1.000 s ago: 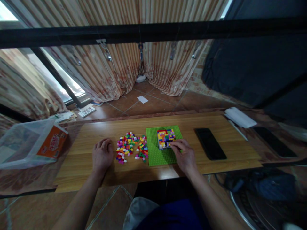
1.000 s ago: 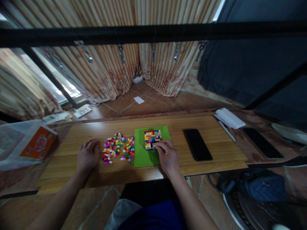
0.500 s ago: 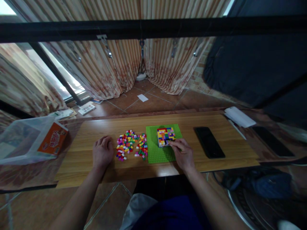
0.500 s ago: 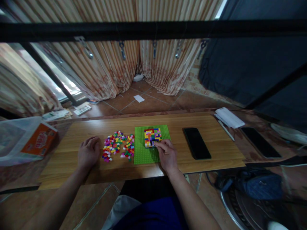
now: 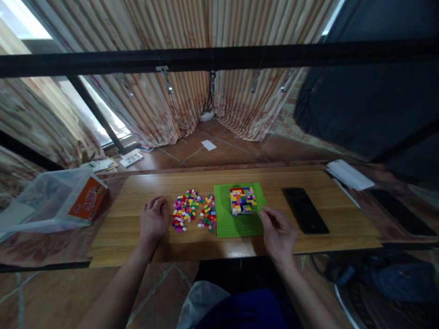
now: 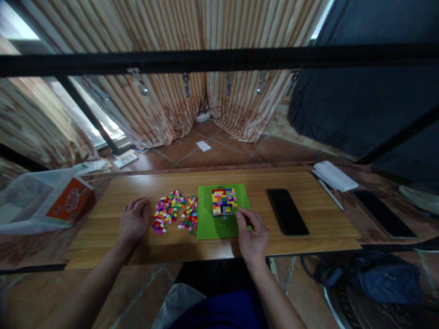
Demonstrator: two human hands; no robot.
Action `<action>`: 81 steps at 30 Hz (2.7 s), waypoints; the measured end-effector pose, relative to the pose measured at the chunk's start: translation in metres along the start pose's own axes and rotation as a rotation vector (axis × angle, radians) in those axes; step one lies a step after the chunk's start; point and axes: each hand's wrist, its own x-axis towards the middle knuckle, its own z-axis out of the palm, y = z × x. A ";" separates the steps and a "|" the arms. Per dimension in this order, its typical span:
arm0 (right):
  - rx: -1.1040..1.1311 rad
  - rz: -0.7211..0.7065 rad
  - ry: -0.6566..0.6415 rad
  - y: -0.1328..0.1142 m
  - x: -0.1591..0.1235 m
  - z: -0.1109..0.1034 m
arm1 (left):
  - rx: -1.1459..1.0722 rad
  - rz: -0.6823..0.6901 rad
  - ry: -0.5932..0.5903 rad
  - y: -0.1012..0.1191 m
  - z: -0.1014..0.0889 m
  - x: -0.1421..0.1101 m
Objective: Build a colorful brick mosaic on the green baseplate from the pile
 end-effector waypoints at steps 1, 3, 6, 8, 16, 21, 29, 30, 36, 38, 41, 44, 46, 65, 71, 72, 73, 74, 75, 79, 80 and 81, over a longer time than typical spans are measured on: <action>-0.006 -0.028 -0.049 -0.005 -0.005 0.002 | 0.000 -0.007 -0.001 0.000 0.000 0.000; -0.012 -0.093 -0.198 -0.017 -0.016 0.011 | -0.006 -0.015 -0.004 0.001 0.000 0.000; -0.031 -0.167 -0.476 -0.030 -0.036 0.029 | -0.017 -0.020 -0.008 0.003 0.000 -0.001; -0.094 -0.207 -0.604 -0.033 -0.046 0.041 | -0.018 -0.021 -0.001 0.004 -0.001 -0.001; -0.559 -0.338 -0.620 -0.030 -0.053 0.061 | -0.037 -0.050 0.007 0.007 -0.002 -0.003; -0.635 -0.459 -0.627 -0.032 -0.047 0.082 | -0.054 -0.062 0.003 0.010 -0.002 -0.005; -0.392 -0.474 -0.656 -0.033 -0.029 0.120 | -0.092 -0.086 0.001 0.010 -0.002 -0.006; -0.358 -0.452 -0.637 -0.032 -0.023 0.123 | -0.096 -0.085 -0.003 0.010 -0.002 -0.006; -0.339 -0.309 -0.500 -0.018 0.004 0.152 | -0.083 -0.088 -0.003 0.011 -0.002 -0.006; -0.323 -0.280 -0.524 -0.016 0.001 0.162 | -0.086 -0.088 0.003 0.011 -0.002 -0.007; -0.279 -0.258 -0.546 -0.017 -0.013 0.170 | -0.097 -0.097 0.008 0.011 -0.001 -0.008; -0.210 -0.234 -0.542 -0.023 -0.026 0.169 | -0.110 -0.107 0.008 0.011 0.000 -0.008; -0.169 -0.220 -0.551 -0.027 -0.029 0.168 | -0.118 -0.110 0.005 0.012 -0.001 -0.008; -0.342 -0.532 -0.716 -0.031 -0.010 0.183 | -0.104 -0.097 0.010 0.014 -0.004 -0.008; -0.190 -0.389 -0.685 -0.052 -0.011 0.155 | -0.100 -0.082 0.012 0.010 -0.002 -0.007; -0.131 -0.335 -0.691 -0.055 -0.013 0.147 | -0.100 -0.079 0.017 0.009 -0.001 -0.007; -0.075 -0.277 -0.691 -0.057 -0.015 0.140 | -0.098 -0.075 0.023 0.008 -0.001 -0.007; -0.031 -0.224 -0.687 -0.057 -0.018 0.132 | -0.095 -0.074 0.027 0.007 0.000 -0.007; 0.002 -0.180 -0.681 -0.057 -0.021 0.124 | -0.091 -0.070 0.026 0.006 0.000 -0.006; 0.055 -0.046 -0.620 -0.047 -0.029 0.093 | -0.070 -0.057 0.016 0.003 0.000 -0.004; 0.057 -0.018 -0.608 -0.043 -0.030 0.085 | -0.066 -0.054 0.010 0.003 0.000 -0.004; 0.055 0.009 -0.596 -0.039 -0.031 0.077 | -0.061 -0.050 0.006 0.003 -0.001 -0.003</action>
